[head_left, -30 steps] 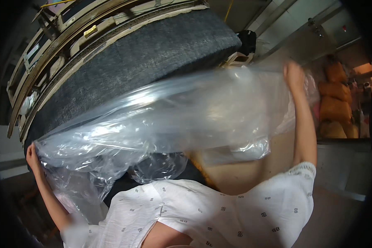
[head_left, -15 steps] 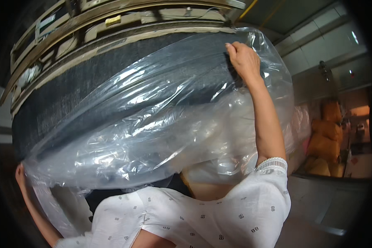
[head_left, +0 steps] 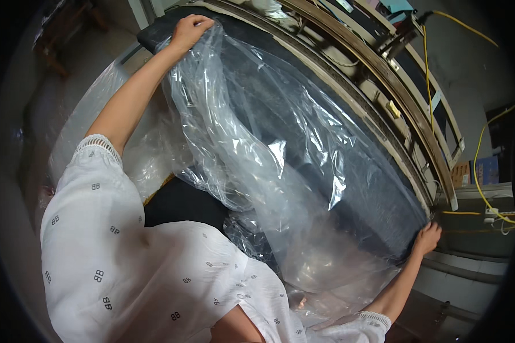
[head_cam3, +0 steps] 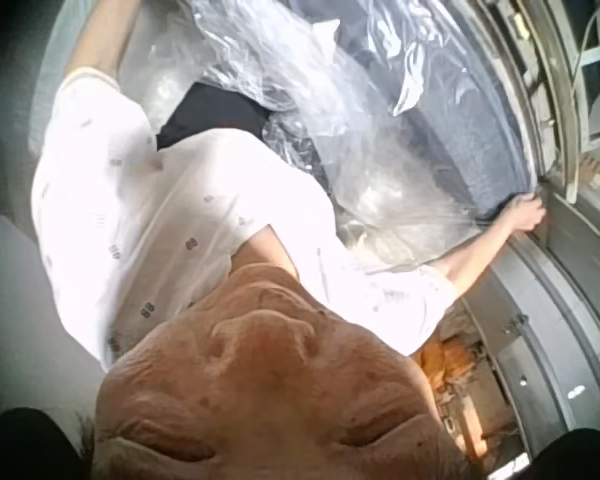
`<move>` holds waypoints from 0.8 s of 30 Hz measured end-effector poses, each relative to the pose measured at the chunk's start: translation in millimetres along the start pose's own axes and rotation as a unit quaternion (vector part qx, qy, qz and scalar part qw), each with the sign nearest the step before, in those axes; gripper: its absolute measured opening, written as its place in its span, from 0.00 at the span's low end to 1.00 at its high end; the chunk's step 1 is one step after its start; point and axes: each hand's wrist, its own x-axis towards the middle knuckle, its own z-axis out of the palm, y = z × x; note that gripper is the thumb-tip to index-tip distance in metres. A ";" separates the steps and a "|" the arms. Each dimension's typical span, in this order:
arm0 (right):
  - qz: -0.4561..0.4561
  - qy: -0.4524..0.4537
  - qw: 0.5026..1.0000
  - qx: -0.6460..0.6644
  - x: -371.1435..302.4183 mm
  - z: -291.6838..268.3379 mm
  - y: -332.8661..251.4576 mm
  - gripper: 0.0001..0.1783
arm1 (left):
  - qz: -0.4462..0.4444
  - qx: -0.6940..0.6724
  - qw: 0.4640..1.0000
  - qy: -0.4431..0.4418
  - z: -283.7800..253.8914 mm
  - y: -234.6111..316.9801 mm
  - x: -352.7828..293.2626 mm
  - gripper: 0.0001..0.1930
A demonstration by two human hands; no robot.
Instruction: The recorder is wrapping a large dark object, likely a plastic or rubber part, in clear plastic sheeting.
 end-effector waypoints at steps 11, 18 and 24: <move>-0.330 -0.110 0.690 0.635 -120.0 -210.1 -437.8 0.11 | -0.014 -0.141 0.988 0.061 11.3 1.0 3.6 0.14; -0.303 -0.182 0.658 0.665 -113.4 -200.4 -579.0 0.15 | -0.044 -0.138 0.987 0.067 14.1 15.3 4.4 0.12; -0.222 -0.575 0.416 0.669 -101.2 -233.2 -491.7 0.13 | -0.049 -0.183 0.981 0.034 14.4 10.3 5.8 0.15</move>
